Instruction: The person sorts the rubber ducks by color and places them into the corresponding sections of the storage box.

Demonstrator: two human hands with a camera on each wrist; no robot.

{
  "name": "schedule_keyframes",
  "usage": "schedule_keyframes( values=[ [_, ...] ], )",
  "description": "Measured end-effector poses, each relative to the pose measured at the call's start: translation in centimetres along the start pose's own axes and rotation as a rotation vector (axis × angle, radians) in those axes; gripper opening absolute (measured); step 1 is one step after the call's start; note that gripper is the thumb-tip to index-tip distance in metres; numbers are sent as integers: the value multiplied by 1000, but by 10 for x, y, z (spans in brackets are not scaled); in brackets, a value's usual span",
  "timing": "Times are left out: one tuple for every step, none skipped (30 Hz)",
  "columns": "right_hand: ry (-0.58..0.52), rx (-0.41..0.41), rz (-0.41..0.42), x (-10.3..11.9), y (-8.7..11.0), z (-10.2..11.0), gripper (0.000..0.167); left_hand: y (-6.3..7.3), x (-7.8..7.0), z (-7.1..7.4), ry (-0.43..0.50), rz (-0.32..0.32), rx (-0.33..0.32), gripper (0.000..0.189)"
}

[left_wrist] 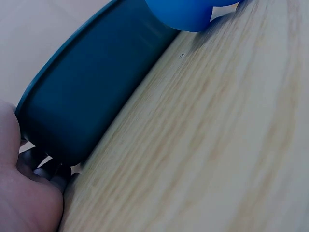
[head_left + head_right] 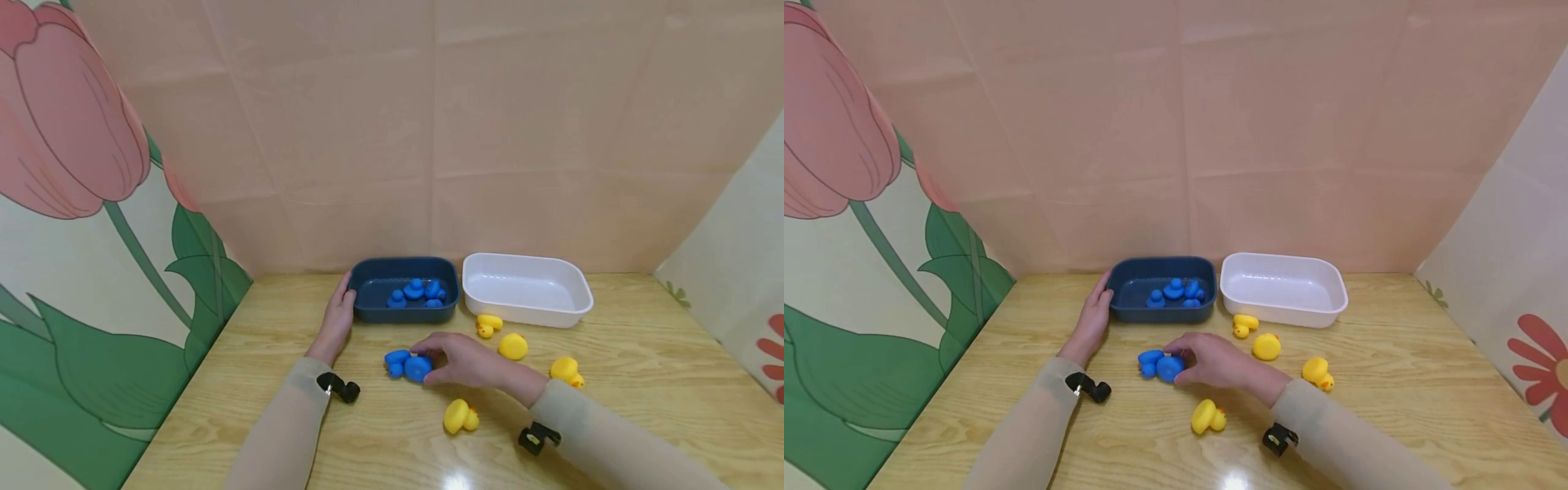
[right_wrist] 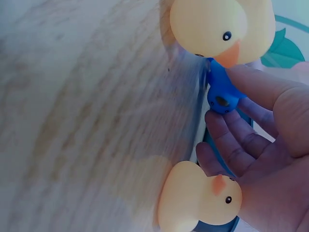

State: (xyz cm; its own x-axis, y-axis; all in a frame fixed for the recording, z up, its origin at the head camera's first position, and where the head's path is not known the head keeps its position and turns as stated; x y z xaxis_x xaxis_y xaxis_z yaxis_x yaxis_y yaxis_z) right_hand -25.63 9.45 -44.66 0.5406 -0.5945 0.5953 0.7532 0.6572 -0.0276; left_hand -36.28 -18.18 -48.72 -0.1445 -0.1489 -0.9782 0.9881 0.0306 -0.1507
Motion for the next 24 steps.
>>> schedule_keyframes(
  values=[
    [-7, -2, 5, 0, 0, 1, 52, 0, 0, 0, -4, 2, 0, 59],
    [-15, -4, 8, 1, 1, 2, 52, 1, -1, 0, -9, 4, -1, 59],
    [-23, -7, 11, 1, 1, 3, 53, 0, -1, 0, -9, 4, 1, 59],
    [-26, -10, 12, 1, 1, 5, 52, 1, -1, 0, -8, 4, 2, 59],
    [-35, -10, 18, 1, 1, 7, 53, 1, -1, 0, -7, 5, 4, 59],
    [-42, -13, 26, 2, 1, 8, 53, 0, -1, 0, -7, 5, 5, 59],
    [-50, -17, 30, 2, 1, 10, 52, 0, -1, 0, -5, 4, 6, 59],
    [-47, -23, 35, 3, 1, 13, 52, 0, -1, 0, -4, 4, 6, 59],
    [-48, -28, 39, 3, 1, 15, 51, 0, 0, 0, -4, 4, 7, 59],
    [-45, -36, 43, 3, 1, 17, 50, -1, 0, 0, -3, 5, 7, 59],
    [-49, -43, 49, 4, 1, 19, 50, -1, 0, 0, -2, 5, 7, 59],
    [-46, -52, 49, 5, 2, 21, 48, -2, 1, 0, -1, 5, 8, 60],
    [-44, -62, 48, 6, 2, 23, 47, -2, 1, 0, 0, 5, 8, 59],
    [-38, -73, 50, 7, 2, 25, 46, -2, 1, 0, 0, 3, 8, 60],
    [-32, -86, 53, 8, 2, 27, 44, -2, 1, 0, 0, 1, 9, 60],
    [-21, -100, 55, 9, 2, 29, 43, -2, 2, 0, 0, -1, 9, 59],
    [-16, -113, 58, 10, 1, 31, 42, -3, 2, 0, 0, 0, 10, 59],
    [-7, -131, 60, 11, 1, 33, 41, -3, 2, 0, -1, -2, 10, 59],
    [5, -149, 66, 12, 0, 35, 41, -3, 3, 0, -2, -4, 11, 59],
    [8, -164, 62, 13, -1, 37, 40, -3, 3, 0, 0, -4, 12, 59],
    [9, -177, 62, 13, -1, 39, 40, -3, 4, 0, 0, -3, 13, 59],
    [11, -192, 61, 14, -2, 41, 41, -3, 4, 0, 1, -2, 12, 59],
    [11, -207, 58, 14, -3, 44, 41, -3, 4, 1, 2, -1, 13, 59],
    [11, -222, 54, 14, -3, 46, 42, -3, 4, 1, 3, -2, 12, 59]
  ],
)
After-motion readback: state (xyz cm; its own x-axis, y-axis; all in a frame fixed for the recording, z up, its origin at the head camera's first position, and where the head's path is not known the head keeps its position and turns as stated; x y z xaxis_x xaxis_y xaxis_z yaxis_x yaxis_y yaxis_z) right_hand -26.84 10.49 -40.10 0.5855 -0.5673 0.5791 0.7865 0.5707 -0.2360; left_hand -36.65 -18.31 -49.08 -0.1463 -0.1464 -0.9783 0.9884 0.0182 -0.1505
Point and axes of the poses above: each hand's wrist, its own y-axis away from the middle knuckle, its own z-axis out of the back of the hand, x = y × z, the point moved 3 cm from there along -y, towards the middle knuckle, and after that the axes turned 3 degrees about y, right-handed, at the moved point
